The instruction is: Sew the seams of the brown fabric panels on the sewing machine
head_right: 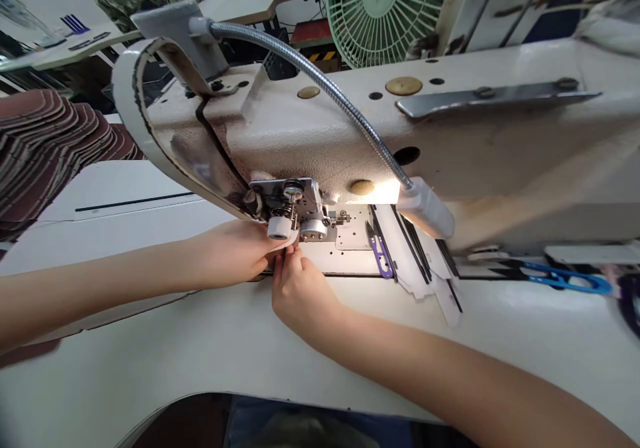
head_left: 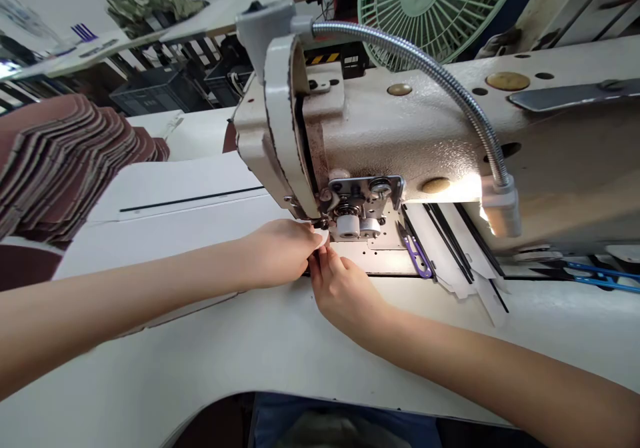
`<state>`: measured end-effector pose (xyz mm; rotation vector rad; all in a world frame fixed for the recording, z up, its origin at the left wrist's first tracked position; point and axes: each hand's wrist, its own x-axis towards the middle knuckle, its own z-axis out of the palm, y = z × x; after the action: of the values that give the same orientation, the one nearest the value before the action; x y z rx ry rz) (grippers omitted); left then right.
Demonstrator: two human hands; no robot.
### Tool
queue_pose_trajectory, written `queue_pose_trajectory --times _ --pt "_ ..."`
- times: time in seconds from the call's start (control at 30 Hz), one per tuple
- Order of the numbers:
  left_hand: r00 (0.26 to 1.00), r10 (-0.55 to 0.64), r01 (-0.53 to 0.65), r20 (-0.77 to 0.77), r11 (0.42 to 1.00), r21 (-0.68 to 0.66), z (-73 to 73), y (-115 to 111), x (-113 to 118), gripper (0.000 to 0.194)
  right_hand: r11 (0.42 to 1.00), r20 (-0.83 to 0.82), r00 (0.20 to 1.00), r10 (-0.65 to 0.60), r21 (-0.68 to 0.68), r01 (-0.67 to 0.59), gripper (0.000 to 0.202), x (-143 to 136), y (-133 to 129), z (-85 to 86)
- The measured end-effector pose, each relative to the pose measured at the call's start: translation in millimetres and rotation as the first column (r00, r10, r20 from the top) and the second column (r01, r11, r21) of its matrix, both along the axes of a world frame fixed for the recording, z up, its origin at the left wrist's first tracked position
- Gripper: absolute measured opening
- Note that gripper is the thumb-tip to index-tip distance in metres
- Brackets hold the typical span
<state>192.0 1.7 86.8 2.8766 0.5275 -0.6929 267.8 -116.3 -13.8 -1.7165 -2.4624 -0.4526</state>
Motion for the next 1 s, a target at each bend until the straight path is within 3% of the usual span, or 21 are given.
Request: queue_pose_trajectory --times 0.1,0.2,0.4,0.73,1.0 --pt "0.989 -0.045 0.051 -0.144 0.998 0.035 2.7 -3 7 0.028 0.999 -0.109 0.993 0.04 0.002 -0.04 0.039 10 -6 0.6" --pt "0.992 0.0 0.004 -0.126 1.0 0.026 2.5 -8 10 0.028 0.999 -0.206 0.979 -0.003 -0.033 -0.004 0.04 16 -8 4.3" --pt "0.994 0.069 -0.068 -0.081 0.998 0.009 2.6 -16 6 0.031 0.986 -0.233 0.967 -0.105 -0.151 0.071 0.03 12 0 6.8" --pt "0.998 0.066 -0.067 0.021 0.998 0.019 -15.4 -6 -5 0.032 0.998 -0.395 0.918 0.043 0.057 -0.023 0.024 28 0 -13.7" --pt "0.989 0.059 -0.06 0.137 0.998 0.006 -28.4 -3 -9 0.035 0.999 -0.359 0.933 -0.018 0.034 0.032 0.024 27 7 -9.9"
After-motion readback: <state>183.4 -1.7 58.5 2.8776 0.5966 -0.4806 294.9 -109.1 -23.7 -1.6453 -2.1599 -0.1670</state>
